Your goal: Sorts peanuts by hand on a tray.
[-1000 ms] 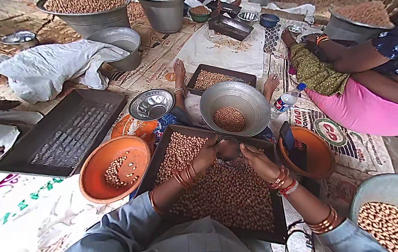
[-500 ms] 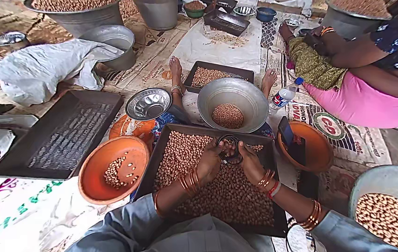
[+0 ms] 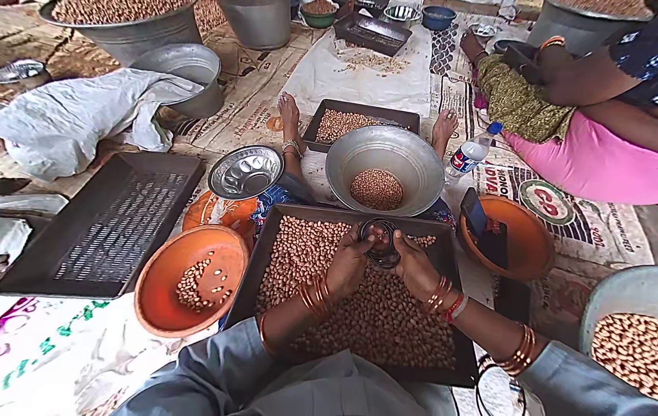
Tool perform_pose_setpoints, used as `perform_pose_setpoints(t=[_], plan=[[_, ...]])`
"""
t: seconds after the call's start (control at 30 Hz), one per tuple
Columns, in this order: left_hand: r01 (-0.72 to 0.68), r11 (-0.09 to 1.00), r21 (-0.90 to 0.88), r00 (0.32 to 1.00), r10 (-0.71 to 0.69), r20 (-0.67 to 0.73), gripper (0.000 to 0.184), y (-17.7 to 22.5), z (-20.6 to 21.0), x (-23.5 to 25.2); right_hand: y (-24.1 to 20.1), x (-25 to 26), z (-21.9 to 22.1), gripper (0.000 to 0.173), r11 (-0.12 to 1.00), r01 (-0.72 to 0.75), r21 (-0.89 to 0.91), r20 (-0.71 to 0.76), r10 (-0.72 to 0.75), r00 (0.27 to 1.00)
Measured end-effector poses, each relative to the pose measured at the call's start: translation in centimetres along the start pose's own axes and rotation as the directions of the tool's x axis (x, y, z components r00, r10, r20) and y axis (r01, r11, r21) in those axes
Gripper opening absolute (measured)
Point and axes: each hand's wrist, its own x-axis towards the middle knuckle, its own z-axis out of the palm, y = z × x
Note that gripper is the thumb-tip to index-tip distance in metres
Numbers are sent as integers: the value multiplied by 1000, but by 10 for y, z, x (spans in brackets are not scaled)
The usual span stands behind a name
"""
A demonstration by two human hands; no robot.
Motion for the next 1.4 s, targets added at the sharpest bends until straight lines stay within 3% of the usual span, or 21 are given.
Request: perform_pose_setpoints(t=[0.07,0.13,0.2,0.43,0.53,0.6,0.73,0.8,0.87,0.97,1.07,1.13,1.23,1.3,1.33,1.4], plan=[[7,976,220,993,-33,112,19,7,-5,4,-3,4,-3,38,999,16,33,-49,-14,999],[-41,883,467,977,-62,203,24,15,-13,9,-6,9,-8,34,997,80,18,-75,-79,994],[-83,813,576,966,-76,245,27,19,-17,11,-8,11,-11,33,988,148,-30,-79,-150,985],[55,909,414,994,-87,60,18,13,-10,5,5,14,-11,35,973,164,-166,72,-153,986],[46,913,405,995,-78,63,16,14,-9,4,-7,15,-17,32,959,130,-251,120,-102,988],[15,912,411,994,-59,94,26,16,-6,3,-22,19,-26,23,933,177,-314,148,-137,980],[-43,870,491,987,-40,157,37,16,-10,4,-61,28,-80,26,790,297,-537,165,-247,955],[-56,832,551,979,-61,192,36,17,-12,4,-87,44,-125,27,638,216,-740,106,-206,973],[-83,788,610,965,-89,247,35,17,-14,3,-101,57,-175,30,447,-6,-894,-67,-122,990],[-125,741,660,933,-139,332,33,17,-16,2,-95,76,-255,36,229,-362,-904,-377,-27,926],[-142,725,674,906,-179,383,34,16,-16,1,-85,71,-306,33,48,-523,-851,-523,5,852],[-155,704,693,896,-194,398,34,16,-15,0,-84,64,-312,32,-8,-616,-788,-616,39,787],[-182,674,716,884,-207,419,35,14,-15,1,-73,62,-305,36,58,-746,-663,-748,-48,662],[-192,661,726,871,-226,436,36,13,-17,2,-83,42,-268,43,141,-799,-585,-809,-32,587],[-192,652,734,866,-239,439,37,12,-17,3,-101,24,-237,48,126,-827,-548,-825,81,559],[-190,637,747,858,-263,442,37,12,-17,3,-116,9,-195,51,85,-877,-473,-865,143,480]])
